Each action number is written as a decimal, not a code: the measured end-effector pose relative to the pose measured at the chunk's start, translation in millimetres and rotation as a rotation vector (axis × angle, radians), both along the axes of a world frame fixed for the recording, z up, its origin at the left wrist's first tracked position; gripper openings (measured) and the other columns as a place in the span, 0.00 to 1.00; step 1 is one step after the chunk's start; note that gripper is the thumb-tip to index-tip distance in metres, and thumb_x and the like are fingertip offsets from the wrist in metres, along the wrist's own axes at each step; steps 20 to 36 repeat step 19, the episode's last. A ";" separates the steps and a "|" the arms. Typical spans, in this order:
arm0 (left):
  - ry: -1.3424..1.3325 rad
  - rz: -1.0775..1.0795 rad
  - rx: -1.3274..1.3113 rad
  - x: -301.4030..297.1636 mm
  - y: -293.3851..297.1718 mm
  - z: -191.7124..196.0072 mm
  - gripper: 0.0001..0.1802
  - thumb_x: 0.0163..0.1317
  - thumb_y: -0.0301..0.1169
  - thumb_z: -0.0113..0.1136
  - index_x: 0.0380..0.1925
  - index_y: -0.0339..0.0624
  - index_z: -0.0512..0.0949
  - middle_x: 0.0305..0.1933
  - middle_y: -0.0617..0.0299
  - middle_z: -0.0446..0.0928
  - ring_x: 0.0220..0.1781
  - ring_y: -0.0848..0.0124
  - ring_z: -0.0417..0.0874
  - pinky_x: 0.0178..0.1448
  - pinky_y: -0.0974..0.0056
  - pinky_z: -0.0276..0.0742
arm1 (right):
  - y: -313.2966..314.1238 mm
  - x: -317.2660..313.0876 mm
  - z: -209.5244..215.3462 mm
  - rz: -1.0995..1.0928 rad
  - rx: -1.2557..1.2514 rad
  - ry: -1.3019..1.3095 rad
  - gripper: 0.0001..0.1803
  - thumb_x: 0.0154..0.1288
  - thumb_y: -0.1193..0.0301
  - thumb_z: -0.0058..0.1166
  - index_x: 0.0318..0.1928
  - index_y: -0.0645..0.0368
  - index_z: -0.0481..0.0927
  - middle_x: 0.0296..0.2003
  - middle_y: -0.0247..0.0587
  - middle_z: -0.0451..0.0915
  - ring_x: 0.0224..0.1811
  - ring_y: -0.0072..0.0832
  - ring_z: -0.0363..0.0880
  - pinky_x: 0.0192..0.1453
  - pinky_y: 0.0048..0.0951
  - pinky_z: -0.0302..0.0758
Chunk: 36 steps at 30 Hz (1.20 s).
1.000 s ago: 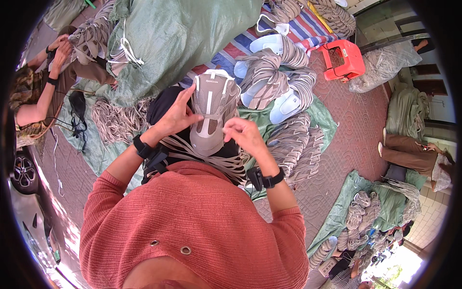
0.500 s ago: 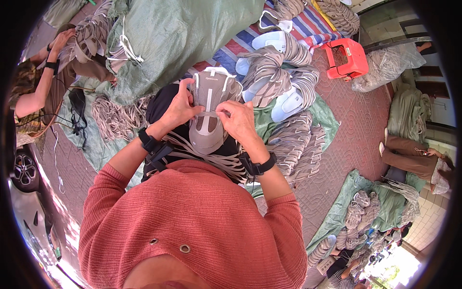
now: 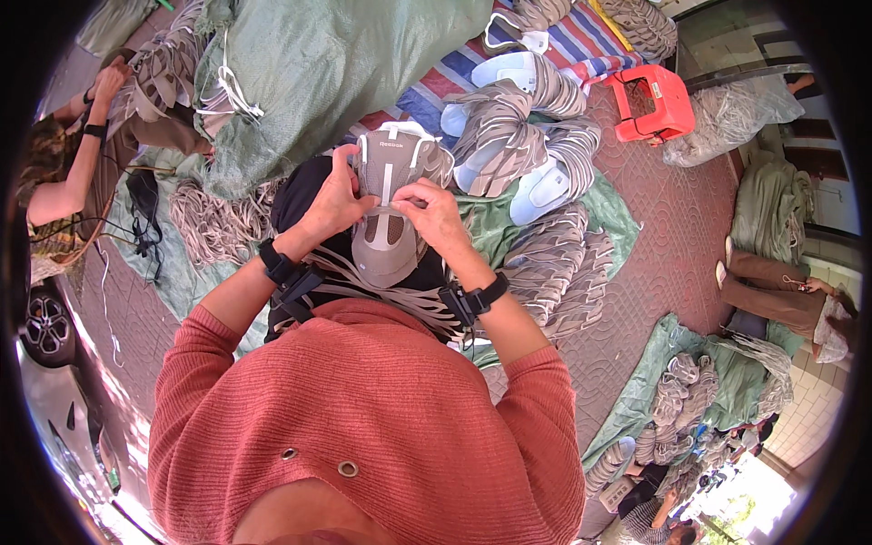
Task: Insert laces into the eyelets of a shoe upper.
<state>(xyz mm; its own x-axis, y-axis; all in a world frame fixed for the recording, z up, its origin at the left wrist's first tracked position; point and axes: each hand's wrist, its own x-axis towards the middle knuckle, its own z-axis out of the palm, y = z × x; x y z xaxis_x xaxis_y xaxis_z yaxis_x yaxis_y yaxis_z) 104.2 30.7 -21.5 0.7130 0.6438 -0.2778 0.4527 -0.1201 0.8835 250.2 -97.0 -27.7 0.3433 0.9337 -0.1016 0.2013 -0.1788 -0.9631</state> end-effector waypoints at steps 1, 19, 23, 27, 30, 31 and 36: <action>-0.006 0.020 0.021 -0.3 -1.1 0.0 0.43 0.48 0.23 0.66 0.60 0.41 0.48 0.29 0.55 0.67 0.32 0.64 0.74 0.39 0.60 0.72 | 1.8 -2.8 -1.4 -0.004 0.003 -0.054 0.04 0.55 0.77 0.60 0.32 0.63 0.80 0.28 0.34 0.75 0.30 0.20 0.74 0.35 0.20 0.70; -0.229 -0.384 0.561 -20.0 1.7 -4.2 0.10 0.50 0.21 0.61 0.33 0.38 0.73 0.38 0.53 0.71 0.36 0.54 0.77 0.38 0.58 0.74 | 10.4 -10.7 7.3 0.079 -0.003 -0.288 0.06 0.49 0.73 0.60 0.28 0.59 0.78 0.30 0.43 0.75 0.35 0.40 0.77 0.49 0.43 0.67; -0.229 -0.384 0.561 -20.0 1.7 -4.2 0.10 0.50 0.21 0.61 0.33 0.38 0.73 0.38 0.53 0.71 0.36 0.54 0.77 0.38 0.58 0.74 | 10.4 -10.7 7.3 0.079 -0.003 -0.288 0.06 0.49 0.73 0.60 0.28 0.59 0.78 0.30 0.43 0.75 0.35 0.40 0.77 0.49 0.43 0.67; -0.229 -0.384 0.561 -20.0 1.7 -4.2 0.10 0.50 0.21 0.61 0.33 0.38 0.73 0.38 0.53 0.71 0.36 0.54 0.77 0.38 0.58 0.74 | 10.4 -10.7 7.3 0.079 -0.003 -0.288 0.06 0.49 0.73 0.60 0.28 0.59 0.78 0.30 0.43 0.75 0.35 0.40 0.77 0.49 0.43 0.67; -0.229 -0.384 0.561 -20.0 1.7 -4.2 0.10 0.50 0.21 0.61 0.33 0.38 0.73 0.38 0.53 0.71 0.36 0.54 0.77 0.38 0.58 0.74 | 10.4 -10.7 7.3 0.079 -0.003 -0.288 0.06 0.49 0.73 0.60 0.28 0.59 0.78 0.30 0.43 0.75 0.35 0.40 0.77 0.49 0.43 0.67; -0.229 -0.384 0.561 -20.0 1.7 -4.2 0.10 0.50 0.21 0.61 0.33 0.38 0.73 0.38 0.53 0.71 0.36 0.54 0.77 0.38 0.58 0.74 | 10.4 -10.7 7.3 0.079 -0.003 -0.288 0.06 0.49 0.73 0.60 0.28 0.59 0.78 0.30 0.43 0.75 0.35 0.40 0.77 0.49 0.43 0.67; -0.229 -0.384 0.561 -20.0 1.7 -4.2 0.10 0.50 0.21 0.61 0.33 0.38 0.73 0.38 0.53 0.71 0.36 0.54 0.77 0.38 0.58 0.74 | 10.4 -10.7 7.3 0.079 -0.003 -0.288 0.06 0.49 0.73 0.60 0.28 0.59 0.78 0.30 0.43 0.75 0.35 0.40 0.77 0.49 0.43 0.67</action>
